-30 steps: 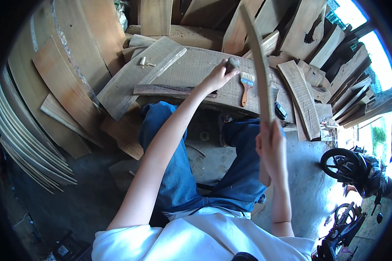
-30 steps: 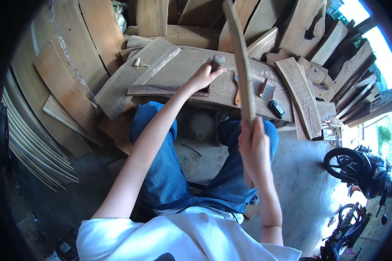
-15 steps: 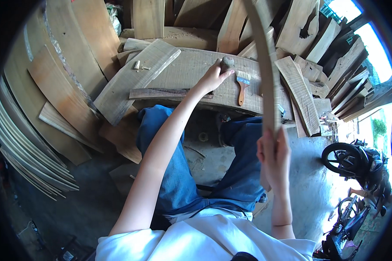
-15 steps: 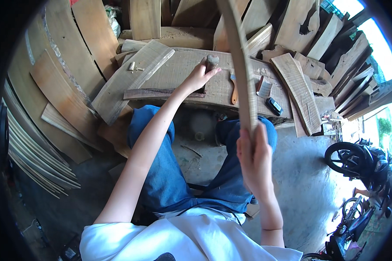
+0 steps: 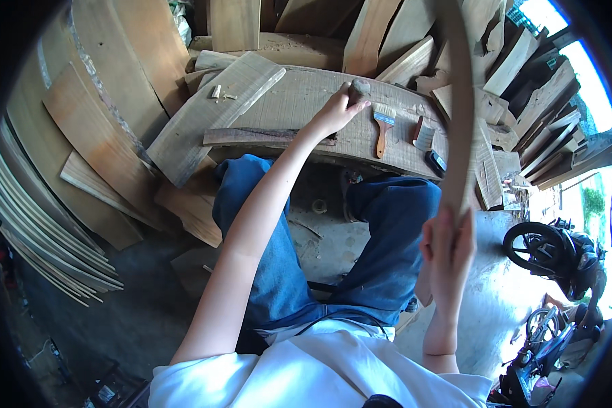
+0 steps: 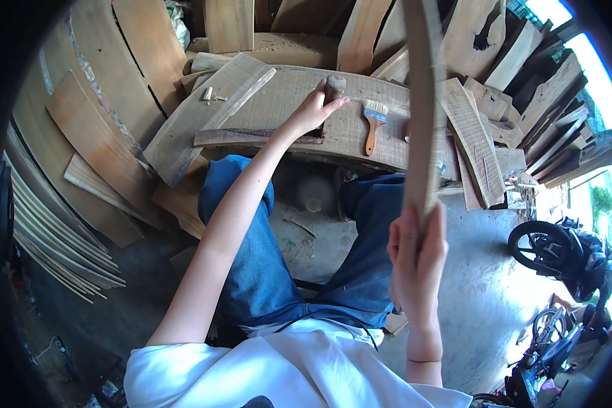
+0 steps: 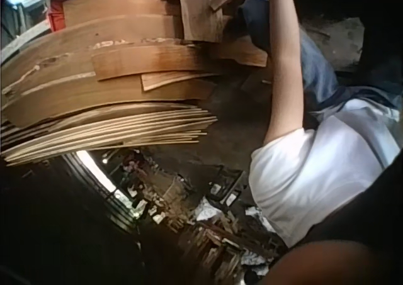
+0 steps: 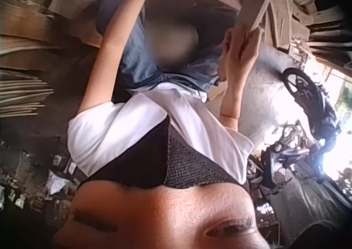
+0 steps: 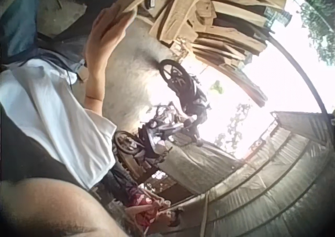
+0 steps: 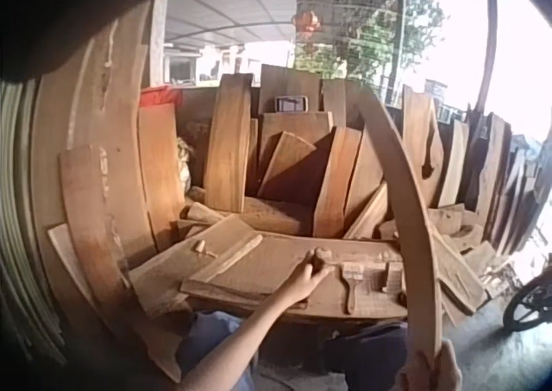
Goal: Using a drawknife to shave and shape a piece of wood on a workbench.
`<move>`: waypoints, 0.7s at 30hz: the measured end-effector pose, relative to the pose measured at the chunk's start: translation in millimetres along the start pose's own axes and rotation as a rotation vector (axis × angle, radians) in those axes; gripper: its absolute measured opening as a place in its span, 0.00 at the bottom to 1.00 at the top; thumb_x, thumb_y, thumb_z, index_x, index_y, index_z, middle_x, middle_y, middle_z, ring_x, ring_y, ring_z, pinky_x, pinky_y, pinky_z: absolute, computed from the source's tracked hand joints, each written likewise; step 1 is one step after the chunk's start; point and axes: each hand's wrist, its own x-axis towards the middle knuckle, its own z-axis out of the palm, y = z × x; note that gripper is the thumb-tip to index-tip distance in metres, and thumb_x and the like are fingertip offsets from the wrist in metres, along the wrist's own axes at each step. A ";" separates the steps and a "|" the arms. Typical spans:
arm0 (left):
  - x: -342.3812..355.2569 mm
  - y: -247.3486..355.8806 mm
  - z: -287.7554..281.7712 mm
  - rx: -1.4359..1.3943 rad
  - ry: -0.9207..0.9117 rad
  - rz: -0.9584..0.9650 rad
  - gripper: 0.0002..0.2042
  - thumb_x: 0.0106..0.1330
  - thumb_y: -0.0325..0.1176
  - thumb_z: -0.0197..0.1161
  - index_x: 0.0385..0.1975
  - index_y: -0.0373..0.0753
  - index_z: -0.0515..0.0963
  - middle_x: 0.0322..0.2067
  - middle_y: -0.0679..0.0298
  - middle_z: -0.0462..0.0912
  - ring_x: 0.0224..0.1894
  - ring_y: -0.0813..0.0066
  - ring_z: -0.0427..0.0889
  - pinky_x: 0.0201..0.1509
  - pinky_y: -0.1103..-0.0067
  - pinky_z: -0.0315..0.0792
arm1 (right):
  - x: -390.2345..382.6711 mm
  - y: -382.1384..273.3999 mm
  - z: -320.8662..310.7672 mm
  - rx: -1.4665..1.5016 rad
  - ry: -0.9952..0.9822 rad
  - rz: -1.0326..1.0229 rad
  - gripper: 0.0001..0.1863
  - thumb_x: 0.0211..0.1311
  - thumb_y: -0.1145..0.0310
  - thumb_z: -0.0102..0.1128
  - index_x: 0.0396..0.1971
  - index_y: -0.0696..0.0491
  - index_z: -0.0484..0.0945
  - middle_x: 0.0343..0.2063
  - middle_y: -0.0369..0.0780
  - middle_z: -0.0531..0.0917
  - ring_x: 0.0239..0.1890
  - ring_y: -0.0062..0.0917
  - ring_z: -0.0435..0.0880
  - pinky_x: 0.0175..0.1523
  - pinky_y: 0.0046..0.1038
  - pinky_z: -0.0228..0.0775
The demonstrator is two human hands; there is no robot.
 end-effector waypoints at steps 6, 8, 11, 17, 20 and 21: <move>2.0 -3.7 4.2 -0.040 0.013 0.057 0.27 0.62 0.47 0.60 0.51 0.32 0.63 0.45 0.52 0.75 0.48 0.63 0.73 0.55 0.73 0.64 | 10.5 46.0 18.0 -0.183 -0.077 -0.095 0.06 0.69 0.67 0.43 0.36 0.55 0.63 0.16 0.33 0.70 0.17 0.13 0.67 0.20 0.17 0.58; 4.0 -5.8 4.9 -0.053 0.006 0.027 0.27 0.61 0.47 0.60 0.51 0.32 0.63 0.45 0.51 0.74 0.49 0.62 0.72 0.56 0.73 0.64 | 17.6 48.5 17.7 0.004 -0.291 0.213 0.07 0.69 0.66 0.42 0.34 0.53 0.64 0.15 0.32 0.68 0.15 0.11 0.64 0.19 0.14 0.57; -0.4 -6.8 1.4 -0.077 0.030 -0.007 0.27 0.61 0.47 0.59 0.51 0.32 0.63 0.47 0.50 0.73 0.52 0.61 0.72 0.57 0.72 0.63 | 23.8 25.7 8.1 0.139 -0.250 0.177 0.07 0.69 0.65 0.42 0.33 0.52 0.64 0.16 0.31 0.67 0.16 0.09 0.63 0.17 0.12 0.54; 3.9 -6.3 4.4 -0.018 0.051 0.053 0.22 0.63 0.46 0.58 0.44 0.33 0.66 0.42 0.50 0.75 0.46 0.57 0.75 0.52 0.70 0.67 | 26.3 11.2 11.6 0.113 0.148 -0.197 0.10 0.70 0.62 0.42 0.42 0.53 0.66 0.19 0.33 0.70 0.16 0.11 0.65 0.17 0.13 0.54; 4.8 -7.1 5.4 -0.023 0.027 0.029 0.27 0.62 0.47 0.59 0.50 0.32 0.64 0.47 0.50 0.74 0.51 0.60 0.72 0.57 0.73 0.64 | 27.8 44.3 22.1 -0.194 -0.081 0.019 0.08 0.68 0.66 0.44 0.34 0.55 0.64 0.17 0.33 0.69 0.16 0.12 0.66 0.18 0.18 0.57; 5.7 -9.6 3.7 -0.024 0.004 0.022 0.27 0.62 0.47 0.59 0.50 0.31 0.65 0.47 0.50 0.74 0.51 0.60 0.73 0.57 0.73 0.64 | 28.7 42.0 22.7 -0.224 -0.251 0.227 0.07 0.68 0.66 0.45 0.34 0.54 0.64 0.16 0.33 0.68 0.16 0.13 0.65 0.18 0.19 0.58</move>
